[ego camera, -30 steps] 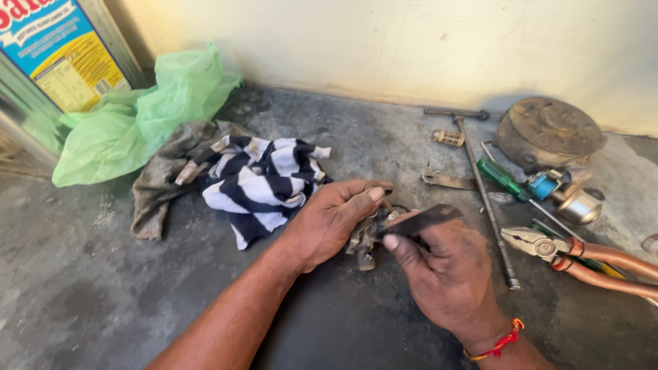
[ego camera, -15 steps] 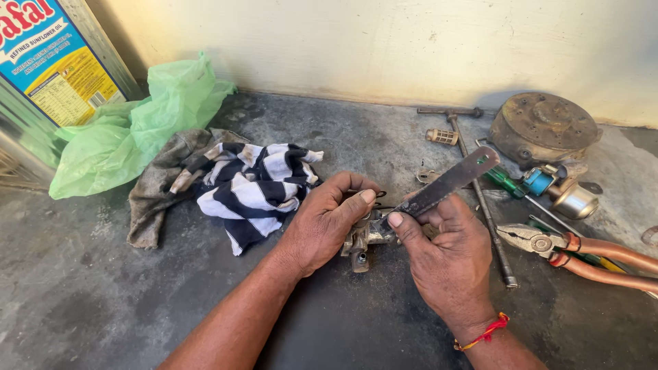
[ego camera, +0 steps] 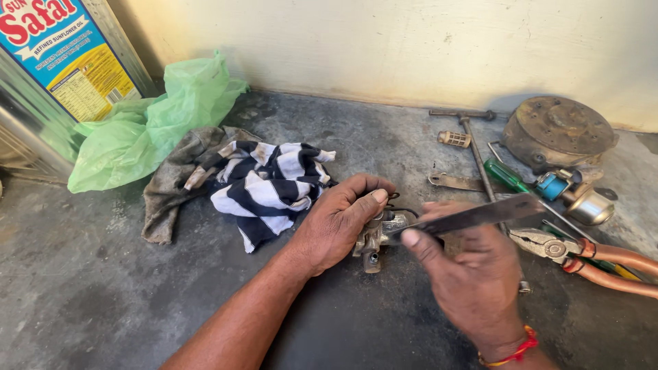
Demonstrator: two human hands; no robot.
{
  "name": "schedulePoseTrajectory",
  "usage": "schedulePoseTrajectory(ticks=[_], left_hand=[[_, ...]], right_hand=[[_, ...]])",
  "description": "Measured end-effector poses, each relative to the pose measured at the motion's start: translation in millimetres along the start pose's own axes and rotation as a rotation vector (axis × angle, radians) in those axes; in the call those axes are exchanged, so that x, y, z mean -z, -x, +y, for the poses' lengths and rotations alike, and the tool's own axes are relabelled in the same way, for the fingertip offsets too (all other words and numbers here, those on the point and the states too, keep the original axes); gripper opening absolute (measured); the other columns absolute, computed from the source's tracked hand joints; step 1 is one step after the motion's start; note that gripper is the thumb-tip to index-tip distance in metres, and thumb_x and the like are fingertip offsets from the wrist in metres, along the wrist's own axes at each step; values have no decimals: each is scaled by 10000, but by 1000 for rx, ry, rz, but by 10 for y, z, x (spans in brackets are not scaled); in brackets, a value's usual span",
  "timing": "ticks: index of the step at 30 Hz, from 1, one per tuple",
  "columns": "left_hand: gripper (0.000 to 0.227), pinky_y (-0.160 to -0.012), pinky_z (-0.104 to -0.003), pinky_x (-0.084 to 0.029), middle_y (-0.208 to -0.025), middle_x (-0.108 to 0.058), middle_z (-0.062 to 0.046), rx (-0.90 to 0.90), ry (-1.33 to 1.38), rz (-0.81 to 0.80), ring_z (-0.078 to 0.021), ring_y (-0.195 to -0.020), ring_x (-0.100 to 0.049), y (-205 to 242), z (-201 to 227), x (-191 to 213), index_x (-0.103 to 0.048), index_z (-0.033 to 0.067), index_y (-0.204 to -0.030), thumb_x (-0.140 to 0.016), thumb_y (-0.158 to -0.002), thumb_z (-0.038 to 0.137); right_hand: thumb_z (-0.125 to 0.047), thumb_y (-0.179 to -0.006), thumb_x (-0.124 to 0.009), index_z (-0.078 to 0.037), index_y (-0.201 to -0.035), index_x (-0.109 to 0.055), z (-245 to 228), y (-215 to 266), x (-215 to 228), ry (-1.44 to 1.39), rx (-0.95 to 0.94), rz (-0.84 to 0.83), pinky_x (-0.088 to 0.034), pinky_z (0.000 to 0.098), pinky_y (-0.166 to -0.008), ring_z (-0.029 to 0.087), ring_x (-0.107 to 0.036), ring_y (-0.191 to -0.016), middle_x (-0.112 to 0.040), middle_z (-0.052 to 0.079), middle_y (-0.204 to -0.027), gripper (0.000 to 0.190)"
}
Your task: The person manipulates a small automotive component on a workbench by hand and using a hacksaw blade to scrape its surface.
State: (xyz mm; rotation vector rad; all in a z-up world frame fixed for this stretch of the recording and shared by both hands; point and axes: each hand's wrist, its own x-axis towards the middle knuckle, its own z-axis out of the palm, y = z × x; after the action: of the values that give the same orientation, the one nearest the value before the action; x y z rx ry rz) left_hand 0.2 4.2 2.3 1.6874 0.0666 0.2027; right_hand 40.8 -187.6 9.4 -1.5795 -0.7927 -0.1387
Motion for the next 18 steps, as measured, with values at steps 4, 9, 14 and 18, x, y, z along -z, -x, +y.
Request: schedulePoseTrajectory(ticks=[4,9,14,18], left_hand=[[468,-924,-349,-556,-1123,-717,-131,12,26,-1,-192,-1072,-667,2,3,-4,-649,30,-1278,-524,-1010,393],[458,-926,-348,-563,-1118,-718,-121,12,14,8,-184,-1083,-674,-11,-5,-21,-650,39,-1276,-534,-1004,388],[451,-919,-353,-563,-1101,-721,-117,-18,-12,1,-189,-1071,-675,-10,-21,-25,-665,45,-1266,-517,-1014,388],[446,-913,-357,-560,-1089,-722,-119,-9,-13,2,-193,-1054,-672,-15,-19,-19,-679,42,-1253,-518,-1013,382]], right_hand=[[-19,-902,-747,-4,-1099,-675,35,23,-82,-23,-78,24,-630,249,-728,131,-742,-872,-757,109,-963,211],[-35,-879,-764,3,-1068,-679,71,-4,-86,53,-202,95,-607,234,-637,113,-735,-801,-765,101,-900,210],[-25,-894,-762,13,-1089,-657,71,22,-112,15,-159,92,-574,215,-657,93,-711,-821,-745,88,-912,225],[-19,-899,-750,-3,-1109,-651,30,29,-136,84,-140,80,-570,211,-618,82,-713,-802,-741,76,-894,233]])
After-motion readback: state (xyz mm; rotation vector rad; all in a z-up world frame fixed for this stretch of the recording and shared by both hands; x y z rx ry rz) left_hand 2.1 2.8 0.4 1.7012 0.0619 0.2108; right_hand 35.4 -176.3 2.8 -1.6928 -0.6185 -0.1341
